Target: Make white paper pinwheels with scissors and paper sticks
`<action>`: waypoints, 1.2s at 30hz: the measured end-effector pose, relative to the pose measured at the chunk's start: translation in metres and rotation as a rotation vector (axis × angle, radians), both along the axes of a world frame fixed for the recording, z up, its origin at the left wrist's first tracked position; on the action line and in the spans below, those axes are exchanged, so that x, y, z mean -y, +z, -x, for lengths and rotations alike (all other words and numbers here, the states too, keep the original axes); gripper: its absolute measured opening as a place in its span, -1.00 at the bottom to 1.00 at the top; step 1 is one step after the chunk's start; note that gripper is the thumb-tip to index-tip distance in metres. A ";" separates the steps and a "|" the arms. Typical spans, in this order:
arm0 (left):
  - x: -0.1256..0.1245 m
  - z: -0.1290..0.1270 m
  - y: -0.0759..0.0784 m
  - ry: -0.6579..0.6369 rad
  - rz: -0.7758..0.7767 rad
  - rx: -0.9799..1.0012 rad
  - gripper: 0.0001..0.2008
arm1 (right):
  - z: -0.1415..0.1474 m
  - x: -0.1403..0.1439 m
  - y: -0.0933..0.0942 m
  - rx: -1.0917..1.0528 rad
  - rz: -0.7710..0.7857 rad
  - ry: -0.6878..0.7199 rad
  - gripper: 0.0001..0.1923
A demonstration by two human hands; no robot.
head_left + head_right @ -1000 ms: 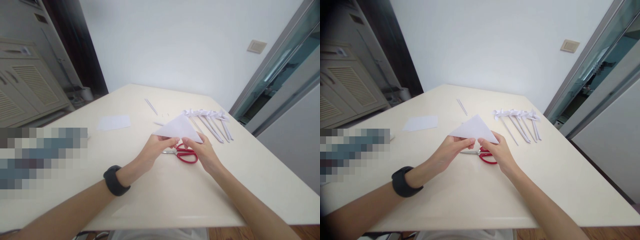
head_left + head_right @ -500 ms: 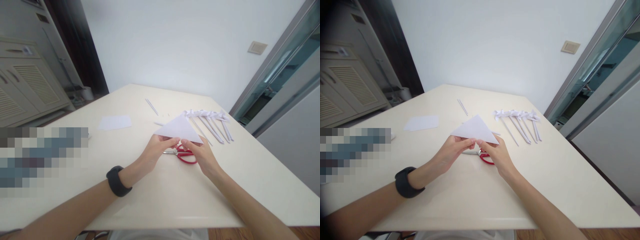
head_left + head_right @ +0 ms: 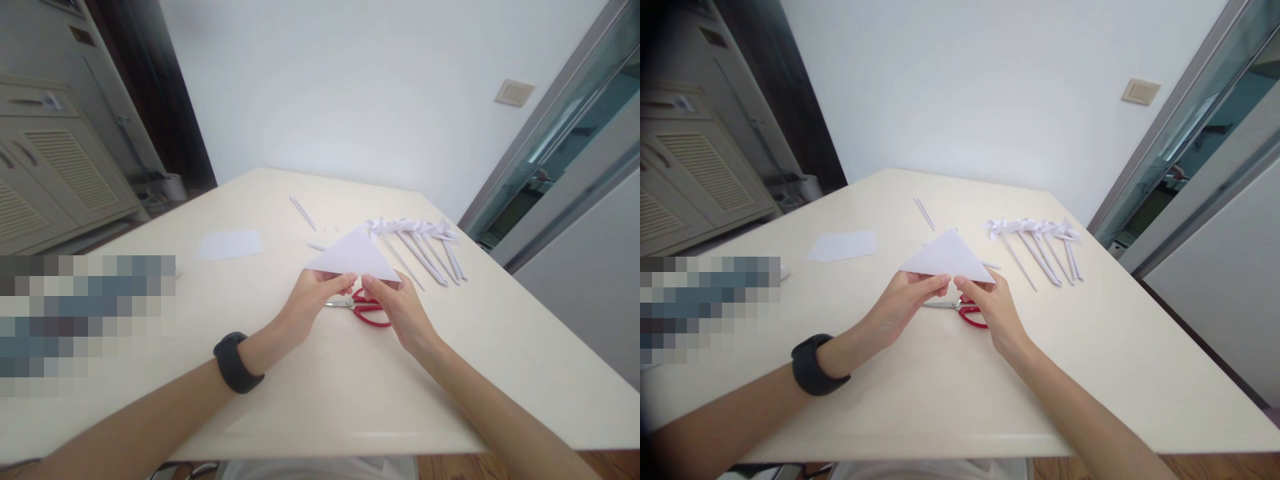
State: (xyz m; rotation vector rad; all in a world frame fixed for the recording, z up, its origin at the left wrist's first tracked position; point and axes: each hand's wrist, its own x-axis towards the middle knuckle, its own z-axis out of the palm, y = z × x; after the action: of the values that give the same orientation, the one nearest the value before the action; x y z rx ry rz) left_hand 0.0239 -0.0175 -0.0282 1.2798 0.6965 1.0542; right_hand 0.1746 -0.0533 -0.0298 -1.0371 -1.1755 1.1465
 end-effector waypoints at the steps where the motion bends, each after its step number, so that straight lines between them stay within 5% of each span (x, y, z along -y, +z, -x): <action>1: 0.000 0.000 0.000 0.007 -0.002 0.009 -0.83 | 0.000 0.000 0.000 -0.005 0.003 0.008 -0.79; 25: -0.001 0.001 -0.001 0.012 0.016 -0.003 -0.83 | 0.000 0.001 0.006 -0.052 0.034 -0.032 -0.79; 36: -0.011 0.010 0.016 0.015 0.029 0.071 -0.87 | -0.016 -0.005 0.014 -0.043 -0.007 -0.106 -0.75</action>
State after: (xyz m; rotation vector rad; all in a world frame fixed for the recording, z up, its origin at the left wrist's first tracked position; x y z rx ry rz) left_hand 0.0140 -0.0063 -0.0123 1.2082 0.6663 1.0928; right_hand 0.1901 -0.0486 -0.0155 -1.0525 -1.0776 1.0758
